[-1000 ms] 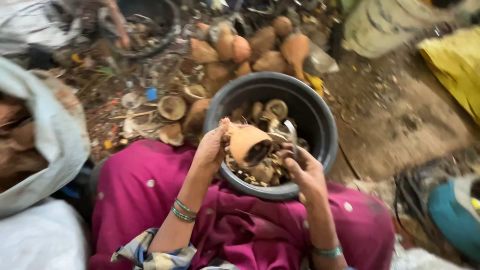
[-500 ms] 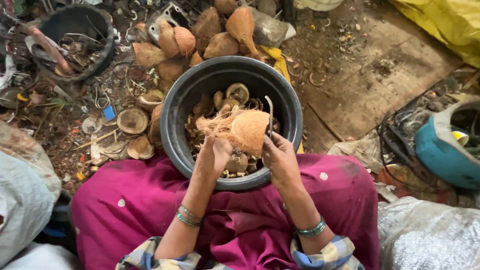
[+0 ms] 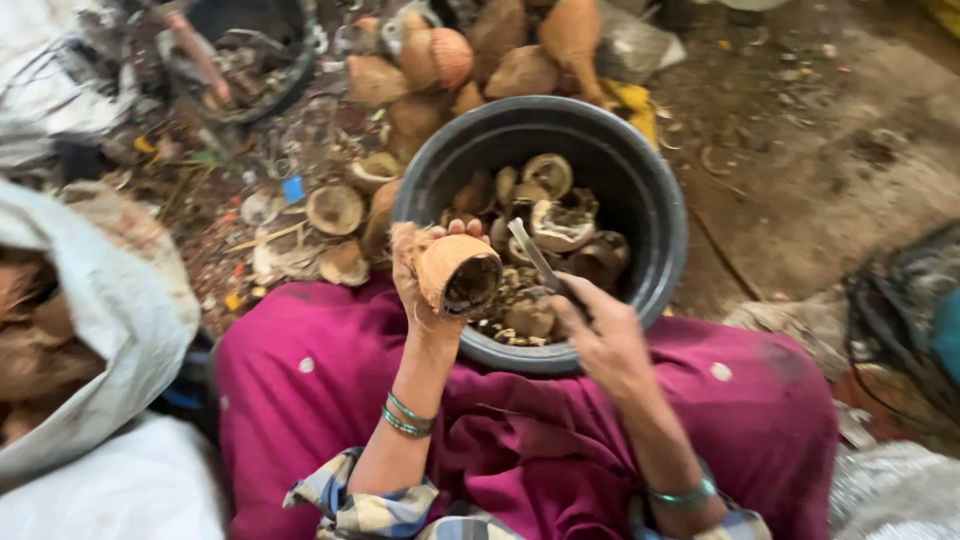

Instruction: The person sits on the ground with a large basin of dried coconut shell halves on their lap, using a small curved blade to scrape dried copra out of each shell half. They drop the loosened copra into the basin, set emptied shells aside, and reach into a sack for more unprocessed shells.

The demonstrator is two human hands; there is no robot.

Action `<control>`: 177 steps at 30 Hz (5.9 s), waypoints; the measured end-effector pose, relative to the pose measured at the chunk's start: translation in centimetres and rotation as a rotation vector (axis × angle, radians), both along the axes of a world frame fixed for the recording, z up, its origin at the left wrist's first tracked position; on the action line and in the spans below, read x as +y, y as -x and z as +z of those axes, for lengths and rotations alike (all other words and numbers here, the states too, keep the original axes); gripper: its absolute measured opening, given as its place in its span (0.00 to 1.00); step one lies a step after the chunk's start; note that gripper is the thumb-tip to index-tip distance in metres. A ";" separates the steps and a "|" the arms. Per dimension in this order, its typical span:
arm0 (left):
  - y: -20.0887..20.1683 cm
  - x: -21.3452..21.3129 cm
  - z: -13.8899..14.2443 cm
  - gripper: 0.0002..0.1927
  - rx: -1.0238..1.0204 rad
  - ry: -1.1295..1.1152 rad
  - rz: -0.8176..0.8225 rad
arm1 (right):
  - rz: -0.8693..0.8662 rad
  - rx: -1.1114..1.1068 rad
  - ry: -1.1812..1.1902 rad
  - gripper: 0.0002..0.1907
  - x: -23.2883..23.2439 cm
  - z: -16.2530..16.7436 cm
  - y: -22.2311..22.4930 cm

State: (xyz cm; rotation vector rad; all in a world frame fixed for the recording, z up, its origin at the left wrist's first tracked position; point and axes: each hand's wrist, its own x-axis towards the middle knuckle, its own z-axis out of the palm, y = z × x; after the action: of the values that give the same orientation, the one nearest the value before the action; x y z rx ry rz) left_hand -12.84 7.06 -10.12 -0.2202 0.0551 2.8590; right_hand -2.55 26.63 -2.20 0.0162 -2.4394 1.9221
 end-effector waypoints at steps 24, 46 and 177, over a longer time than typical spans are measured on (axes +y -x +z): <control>0.8 -0.9 -1.2 0.28 0.047 0.242 -0.329 | 0.224 0.332 -0.954 0.16 -2.5 2.3 -2.1; 1.6 2.2 -0.6 0.22 -0.368 0.266 0.245 | -0.154 0.038 -0.719 0.05 -5.1 -2.2 -0.4; 1.0 0.5 -1.6 0.33 -0.002 0.474 0.321 | -0.137 -0.223 0.059 0.08 -5.3 -1.4 -0.2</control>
State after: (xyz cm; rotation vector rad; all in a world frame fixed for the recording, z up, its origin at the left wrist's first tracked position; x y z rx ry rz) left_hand -13.83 7.57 -11.71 -0.3520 0.7663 3.1159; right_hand -2.38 21.28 -3.58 -0.3769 -2.4375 2.0315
